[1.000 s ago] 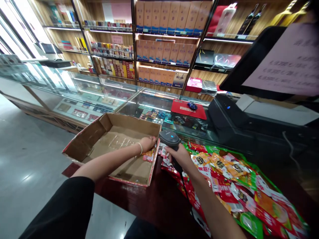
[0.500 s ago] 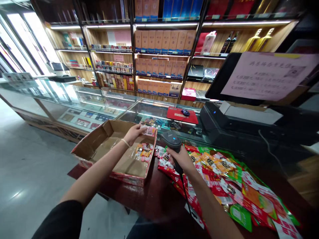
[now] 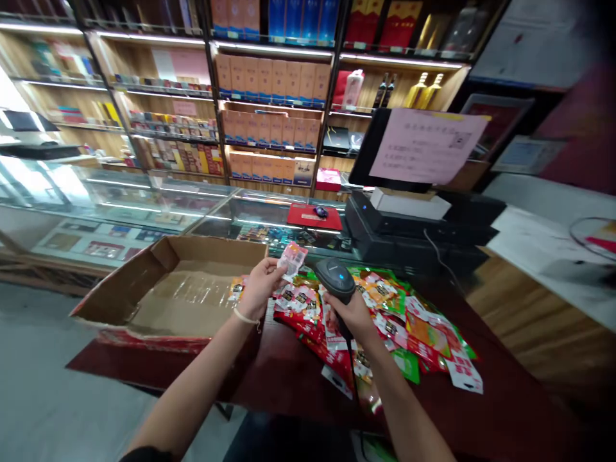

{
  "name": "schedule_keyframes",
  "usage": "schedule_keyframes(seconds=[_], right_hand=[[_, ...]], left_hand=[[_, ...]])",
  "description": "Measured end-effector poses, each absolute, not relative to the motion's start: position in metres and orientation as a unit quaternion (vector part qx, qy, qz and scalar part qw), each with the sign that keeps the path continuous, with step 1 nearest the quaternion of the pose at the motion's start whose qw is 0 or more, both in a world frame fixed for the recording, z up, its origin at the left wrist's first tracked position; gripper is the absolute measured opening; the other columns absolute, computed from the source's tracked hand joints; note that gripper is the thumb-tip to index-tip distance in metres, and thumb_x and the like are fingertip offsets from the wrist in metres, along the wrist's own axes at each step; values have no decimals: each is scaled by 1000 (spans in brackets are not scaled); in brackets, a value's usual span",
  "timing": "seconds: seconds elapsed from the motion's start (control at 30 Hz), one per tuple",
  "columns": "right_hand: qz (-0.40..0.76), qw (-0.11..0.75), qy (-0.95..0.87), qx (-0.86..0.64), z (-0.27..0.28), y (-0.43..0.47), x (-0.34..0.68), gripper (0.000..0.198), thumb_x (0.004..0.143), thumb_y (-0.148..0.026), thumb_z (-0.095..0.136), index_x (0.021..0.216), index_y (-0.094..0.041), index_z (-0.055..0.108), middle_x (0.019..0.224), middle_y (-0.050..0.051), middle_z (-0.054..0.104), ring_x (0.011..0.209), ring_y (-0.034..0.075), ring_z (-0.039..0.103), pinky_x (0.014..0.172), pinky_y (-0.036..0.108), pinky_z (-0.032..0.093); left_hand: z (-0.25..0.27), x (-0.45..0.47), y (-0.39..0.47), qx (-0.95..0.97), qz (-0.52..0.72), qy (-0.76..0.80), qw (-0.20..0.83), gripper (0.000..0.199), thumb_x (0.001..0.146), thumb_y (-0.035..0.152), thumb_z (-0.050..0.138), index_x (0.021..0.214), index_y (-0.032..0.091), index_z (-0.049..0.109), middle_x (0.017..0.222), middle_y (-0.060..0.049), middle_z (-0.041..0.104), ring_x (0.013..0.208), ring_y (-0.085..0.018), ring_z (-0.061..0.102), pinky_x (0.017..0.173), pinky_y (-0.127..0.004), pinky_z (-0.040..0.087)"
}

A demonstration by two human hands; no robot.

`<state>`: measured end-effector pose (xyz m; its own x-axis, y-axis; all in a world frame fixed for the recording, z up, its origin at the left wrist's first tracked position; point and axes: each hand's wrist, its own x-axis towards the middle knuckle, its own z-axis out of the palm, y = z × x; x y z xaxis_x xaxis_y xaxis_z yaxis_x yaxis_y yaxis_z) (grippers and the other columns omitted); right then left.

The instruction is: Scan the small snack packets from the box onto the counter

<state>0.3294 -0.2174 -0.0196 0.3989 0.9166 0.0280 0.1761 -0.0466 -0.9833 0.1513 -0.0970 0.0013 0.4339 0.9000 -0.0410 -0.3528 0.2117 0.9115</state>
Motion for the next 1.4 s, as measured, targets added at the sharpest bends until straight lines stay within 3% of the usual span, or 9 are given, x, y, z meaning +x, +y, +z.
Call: schedule_keyframes(seconds=[0.17, 0.47, 0.53, 0.67, 0.8, 0.87, 1.13, 1.4], right_hand=[[308, 540, -421, -660, -24, -267, 357, 35, 76, -51, 67, 62, -21, 53, 40, -3, 52, 35, 12, 45, 40, 26, 38], [354, 494, -413, -678, -42, -297, 373, 27, 78, -45, 67, 82, -20, 57, 40, -5, 51, 35, 14, 46, 42, 27, 39], [367, 489, -415, -674, -48, -294, 372, 29, 78, -46, 67, 87, -20, 58, 41, -5, 52, 36, 14, 47, 41, 26, 39], [390, 466, -426, -670, -59, -293, 368, 35, 77, -44, 68, 100, -18, 61, 44, -5, 56, 38, 15, 50, 44, 27, 41], [412, 445, -424, -673, -69, -294, 364, 33, 77, -43, 68, 96, -17, 61, 42, -5, 54, 38, 15, 50, 43, 26, 40], [419, 443, -419, -673, -73, -293, 362, 33, 76, -44, 68, 93, -17, 61, 41, -6, 52, 37, 15, 49, 43, 26, 38], [418, 426, -416, -686, -71, -289, 350, 36, 74, -47, 68, 92, -17, 62, 42, -4, 54, 38, 15, 49, 43, 26, 37], [412, 419, -436, -682, -65, -282, 343, 29, 74, -47, 68, 76, -19, 59, 40, -3, 53, 38, 15, 47, 46, 28, 39]], left_hand=[[-22, 188, -133, 501, 414, 308, 694, 35, 68, 39, 76, 86, 17, 56, 77, 1, 64, 67, -9, 60, 61, -19, 49], [-68, 211, -137, 503, 416, 318, 687, 34, 71, 40, 72, 88, 16, 55, 77, 0, 62, 66, -11, 58, 61, -22, 45], [-78, 204, -138, 549, 440, 339, 624, 27, 76, 38, 68, 86, 16, 55, 76, 1, 60, 67, -11, 57, 62, -22, 44], [-110, 172, -154, 725, 440, 343, 405, 8, 86, 25, 56, 82, 17, 56, 80, -2, 59, 77, -15, 56, 73, -27, 45], [-141, 135, -173, 869, 330, 319, 186, 13, 89, 14, 45, 84, 18, 57, 90, -8, 59, 89, -21, 54, 81, -35, 45], [-150, 125, -177, 894, 278, 327, 125, 16, 90, 13, 44, 88, 18, 59, 94, -10, 60, 91, -22, 53, 82, -36, 45], [-156, 122, -177, 908, 230, 317, 149, 32, 85, 12, 51, 116, 18, 57, 120, -12, 56, 113, -24, 51, 100, -42, 44], [-144, 119, -180, 894, 280, 298, 184, 26, 92, 18, 47, 114, 20, 60, 115, -9, 60, 108, -21, 56, 95, -40, 49]])
